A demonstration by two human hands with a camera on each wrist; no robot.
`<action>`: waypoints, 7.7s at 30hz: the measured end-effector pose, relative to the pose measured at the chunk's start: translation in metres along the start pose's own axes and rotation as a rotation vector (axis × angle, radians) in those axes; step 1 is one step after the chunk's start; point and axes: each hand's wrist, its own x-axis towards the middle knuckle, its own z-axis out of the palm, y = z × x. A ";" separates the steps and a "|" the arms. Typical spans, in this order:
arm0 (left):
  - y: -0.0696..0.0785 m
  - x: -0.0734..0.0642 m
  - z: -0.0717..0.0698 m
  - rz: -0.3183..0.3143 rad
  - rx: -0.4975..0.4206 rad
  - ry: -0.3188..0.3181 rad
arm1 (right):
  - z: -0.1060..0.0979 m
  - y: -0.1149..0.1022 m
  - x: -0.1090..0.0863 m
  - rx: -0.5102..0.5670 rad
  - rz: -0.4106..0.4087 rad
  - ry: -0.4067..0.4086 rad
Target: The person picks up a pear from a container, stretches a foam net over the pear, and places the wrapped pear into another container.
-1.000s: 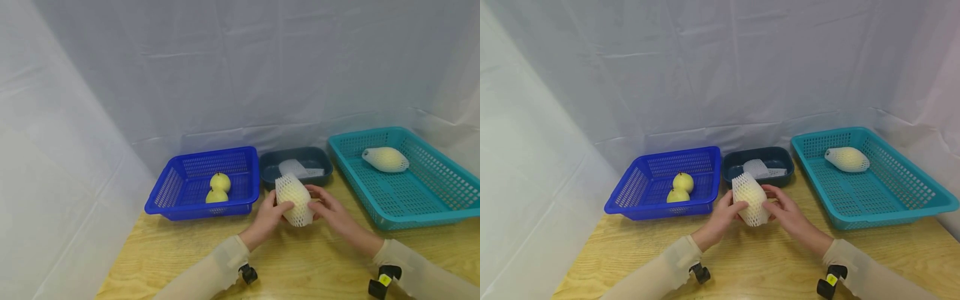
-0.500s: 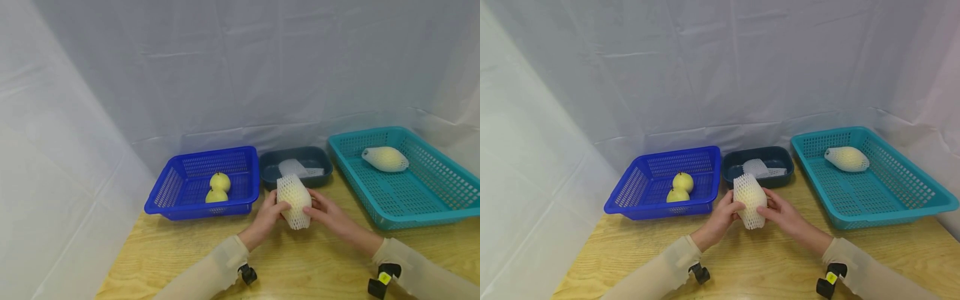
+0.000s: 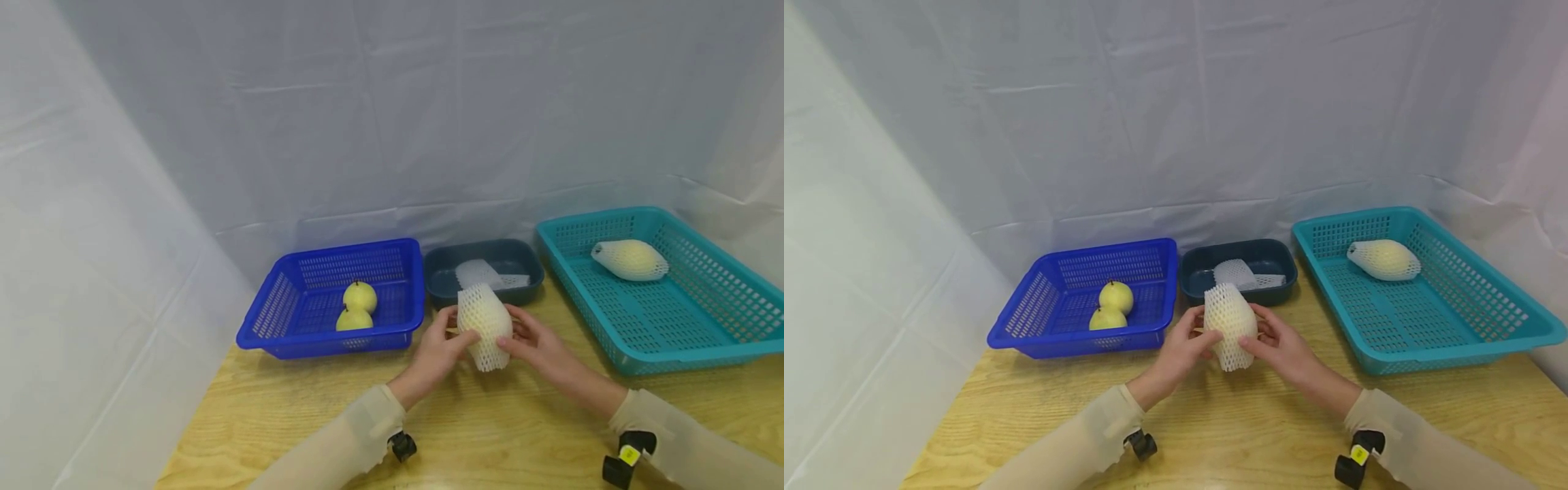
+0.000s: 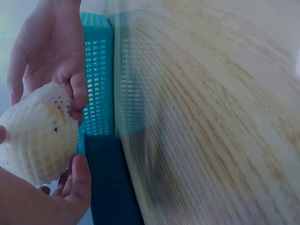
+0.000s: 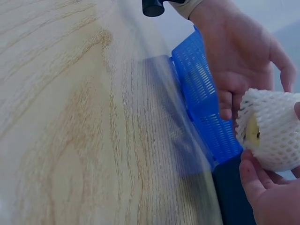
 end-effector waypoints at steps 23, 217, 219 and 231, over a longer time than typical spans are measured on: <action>-0.001 -0.001 0.002 0.018 -0.057 -0.022 | 0.003 0.001 -0.001 0.042 -0.133 0.016; 0.046 0.036 0.166 -0.219 -0.246 -0.314 | -0.152 -0.109 -0.005 -0.661 0.065 0.220; 0.047 0.038 0.172 -0.221 -0.259 -0.306 | -0.159 -0.110 0.000 -0.697 0.057 0.228; 0.042 0.047 0.171 -0.223 -0.264 -0.268 | -0.203 -0.094 0.057 -0.847 0.022 0.193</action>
